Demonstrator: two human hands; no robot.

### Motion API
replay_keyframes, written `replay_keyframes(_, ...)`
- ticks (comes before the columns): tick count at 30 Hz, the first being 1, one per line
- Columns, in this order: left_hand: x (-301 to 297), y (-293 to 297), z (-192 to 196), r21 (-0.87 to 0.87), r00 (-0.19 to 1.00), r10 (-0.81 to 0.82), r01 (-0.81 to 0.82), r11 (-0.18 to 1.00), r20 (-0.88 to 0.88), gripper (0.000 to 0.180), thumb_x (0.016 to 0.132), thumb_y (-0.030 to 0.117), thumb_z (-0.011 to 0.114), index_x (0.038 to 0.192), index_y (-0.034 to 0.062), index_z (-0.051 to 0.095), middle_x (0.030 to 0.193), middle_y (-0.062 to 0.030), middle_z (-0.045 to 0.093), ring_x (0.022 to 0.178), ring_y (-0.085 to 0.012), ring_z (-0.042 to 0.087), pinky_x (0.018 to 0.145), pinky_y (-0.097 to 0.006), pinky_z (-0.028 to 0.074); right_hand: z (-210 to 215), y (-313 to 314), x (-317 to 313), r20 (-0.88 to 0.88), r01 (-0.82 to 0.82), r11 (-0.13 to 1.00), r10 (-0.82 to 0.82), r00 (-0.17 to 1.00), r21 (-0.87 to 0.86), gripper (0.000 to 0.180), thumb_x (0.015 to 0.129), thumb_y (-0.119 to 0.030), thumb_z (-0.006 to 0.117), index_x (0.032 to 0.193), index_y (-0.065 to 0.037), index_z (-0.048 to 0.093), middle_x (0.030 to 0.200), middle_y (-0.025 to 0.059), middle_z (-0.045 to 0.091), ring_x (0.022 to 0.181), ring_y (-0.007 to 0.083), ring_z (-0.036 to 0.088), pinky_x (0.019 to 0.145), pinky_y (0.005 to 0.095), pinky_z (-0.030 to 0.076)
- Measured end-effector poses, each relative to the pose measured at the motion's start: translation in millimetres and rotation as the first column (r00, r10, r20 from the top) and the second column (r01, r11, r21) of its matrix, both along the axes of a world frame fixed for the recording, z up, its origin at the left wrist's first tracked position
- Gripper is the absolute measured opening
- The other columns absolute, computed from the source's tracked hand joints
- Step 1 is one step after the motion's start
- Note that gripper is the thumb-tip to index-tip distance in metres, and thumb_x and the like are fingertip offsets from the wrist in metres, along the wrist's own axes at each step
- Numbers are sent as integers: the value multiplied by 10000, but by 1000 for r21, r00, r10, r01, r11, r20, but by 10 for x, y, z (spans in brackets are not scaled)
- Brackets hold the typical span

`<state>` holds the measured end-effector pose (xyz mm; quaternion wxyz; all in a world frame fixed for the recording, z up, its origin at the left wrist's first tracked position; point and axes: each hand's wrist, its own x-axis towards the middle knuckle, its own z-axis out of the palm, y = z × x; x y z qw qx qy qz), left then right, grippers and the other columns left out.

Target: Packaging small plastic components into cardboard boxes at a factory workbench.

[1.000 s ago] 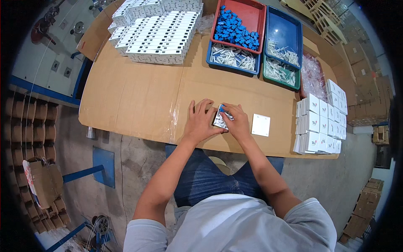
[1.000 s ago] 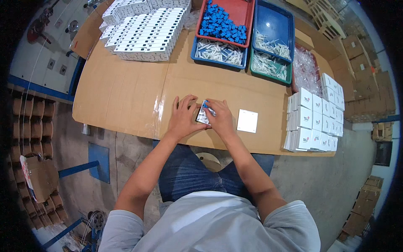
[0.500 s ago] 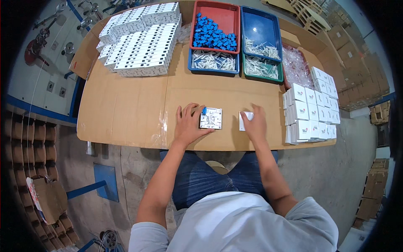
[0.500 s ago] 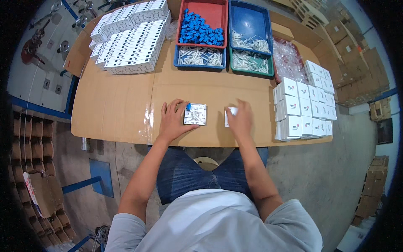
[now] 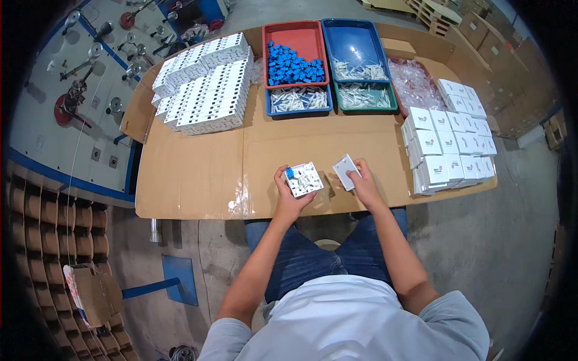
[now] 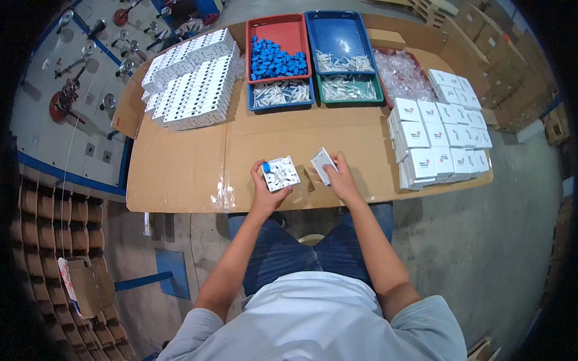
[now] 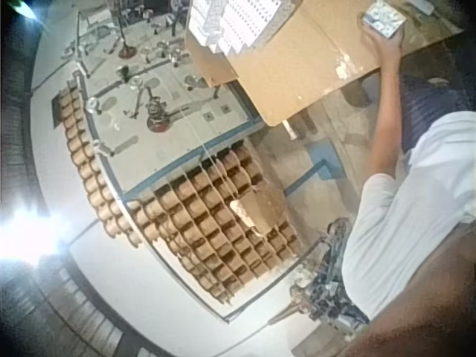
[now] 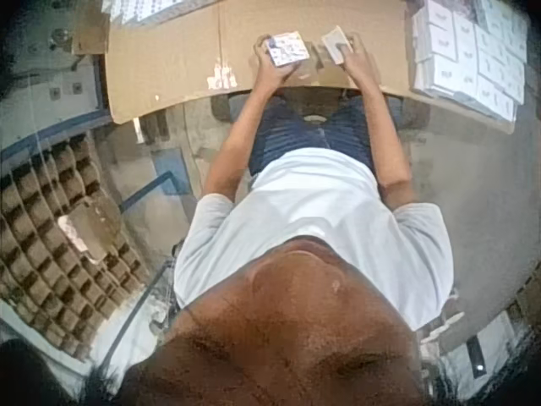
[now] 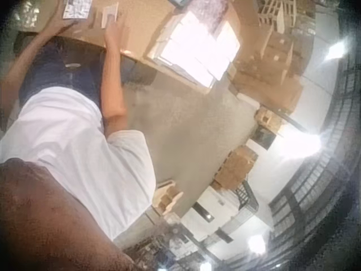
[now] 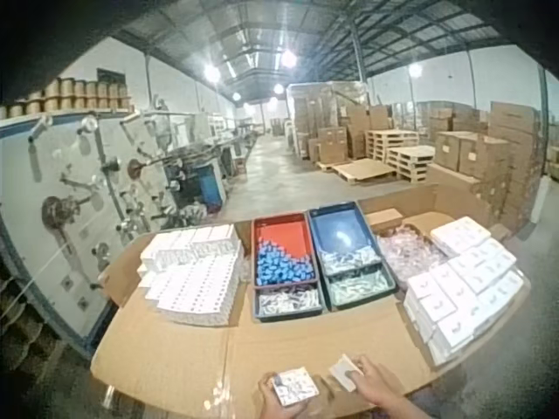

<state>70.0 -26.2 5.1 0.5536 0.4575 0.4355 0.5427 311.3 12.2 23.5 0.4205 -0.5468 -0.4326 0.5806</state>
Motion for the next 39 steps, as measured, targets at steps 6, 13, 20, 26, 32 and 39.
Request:
replay_keyframes(6,429,-348,399,-173,897,72,5,985,436,910,940,60,697,1615,195,102,1436,-167,543,1279,-306,618,1059,-464,543,362,-178,-261,-153,-93,991,106,982,94,391,1100,-226,509,1462,-86,560,1341,129,615,1156,193,621,983,299,491)
replay_keyframes(13,441,-378,626,-259,630,99,166,952,770,650,1107,576,320,1522,87,424,1488,-122,562,1367,-299,560,1151,-522,460,612,-317,-236,-23,-194,923,213,977,332,486,1073,-269,558,1510,-57,524,1445,123,571,1345,242,536,1119,375,423)
replay_keyframes(20,579,-428,785,-251,698,116,94,963,707,600,1139,501,222,1610,155,354,1582,-89,469,1417,-261,505,1183,-422,425,803,-500,-378,491,-391,666,43,870,635,676,845,-217,844,1448,-51,587,1480,228,505,1344,398,551,1094,439,477)
replay_keyframes(26,598,-452,844,-214,778,96,51,975,621,579,1147,448,191,1630,161,334,1602,-77,438,1429,-241,483,1185,-397,415,749,-525,-484,459,-354,649,8,888,674,705,815,-259,875,1436,-66,603,1485,240,503,1349,417,545,1070,462,497)
replay_keyframes(32,626,-461,904,-168,783,93,15,986,615,581,1151,435,188,1634,140,321,1607,-99,423,1447,-250,455,1202,-394,388,736,-524,-507,457,-348,641,-6,889,684,722,796,-198,891,1443,-49,609,1511,240,488,1363,397,548,1113,458,469)
replay_keyframes(39,661,-468,839,-156,797,90,6,988,597,592,1155,448,193,1645,133,298,1621,-109,395,1467,-254,423,1208,-400,365,732,-530,-505,472,-358,626,-19,881,693,719,778,-184,898,1430,-46,628,1531,247,475,1384,407,532,1133,469,450)
